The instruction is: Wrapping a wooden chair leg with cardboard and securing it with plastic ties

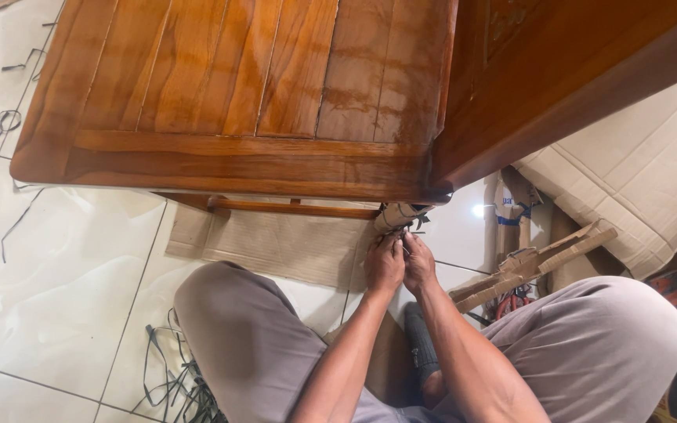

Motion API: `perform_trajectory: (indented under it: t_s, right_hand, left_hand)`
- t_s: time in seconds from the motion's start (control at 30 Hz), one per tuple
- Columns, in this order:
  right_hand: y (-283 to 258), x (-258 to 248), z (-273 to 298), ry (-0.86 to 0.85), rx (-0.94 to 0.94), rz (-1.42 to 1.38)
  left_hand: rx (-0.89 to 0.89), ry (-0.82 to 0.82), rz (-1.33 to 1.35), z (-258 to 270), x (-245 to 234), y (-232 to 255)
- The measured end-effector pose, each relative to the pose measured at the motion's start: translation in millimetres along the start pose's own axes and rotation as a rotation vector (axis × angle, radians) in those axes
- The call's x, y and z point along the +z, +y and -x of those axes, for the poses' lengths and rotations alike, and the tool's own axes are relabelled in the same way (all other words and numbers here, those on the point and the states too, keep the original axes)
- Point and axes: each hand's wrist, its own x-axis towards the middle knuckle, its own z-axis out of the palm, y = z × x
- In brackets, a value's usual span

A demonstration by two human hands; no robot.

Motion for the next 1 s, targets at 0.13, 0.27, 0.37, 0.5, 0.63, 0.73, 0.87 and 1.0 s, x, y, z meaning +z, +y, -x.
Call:
perform_trajectory:
  t_s: [0.13,0.27,0.37,0.5,0.63,0.73,0.87,1.0]
  right_hand:
    - [-4.7,6.3,-4.0,-0.001,-0.001,0.006]
    - [-8.0,8.2,-6.3,-0.001,-0.003,0.012]
    - [-9.7,9.1,-7.0,0.0,-0.004,0.016]
    - [-11.5,11.3,-7.8,0.002,-0.004,0.02]
    - [-11.6,11.4,-5.9,0.003,-0.006,0.023]
    - [-11.4,10.0,-3.9,0.003,-0.006,0.027]
    - [-9.5,5.6,1.7,0.008,-0.007,0.034]
    - [-10.0,0.2,6.1,0.009,-0.009,0.036]
  left_hand:
    - [0.012,-0.026,-0.025,-0.4,-0.8,1.3]
    - [0.018,-0.032,-0.039,-1.0,-4.9,7.3]
    - [0.02,-0.032,-0.038,0.4,-4.8,8.9]
    - [0.022,-0.036,-0.032,-0.6,-0.1,3.8]
    - [0.075,0.022,-0.032,-3.2,6.8,-7.1]
    - [0.077,0.015,-0.027,-2.8,6.8,-11.1]
    - [0.107,-0.006,-0.016,0.3,0.1,-6.0]
    - [0.119,-0.052,-0.01,3.3,3.1,-12.4]
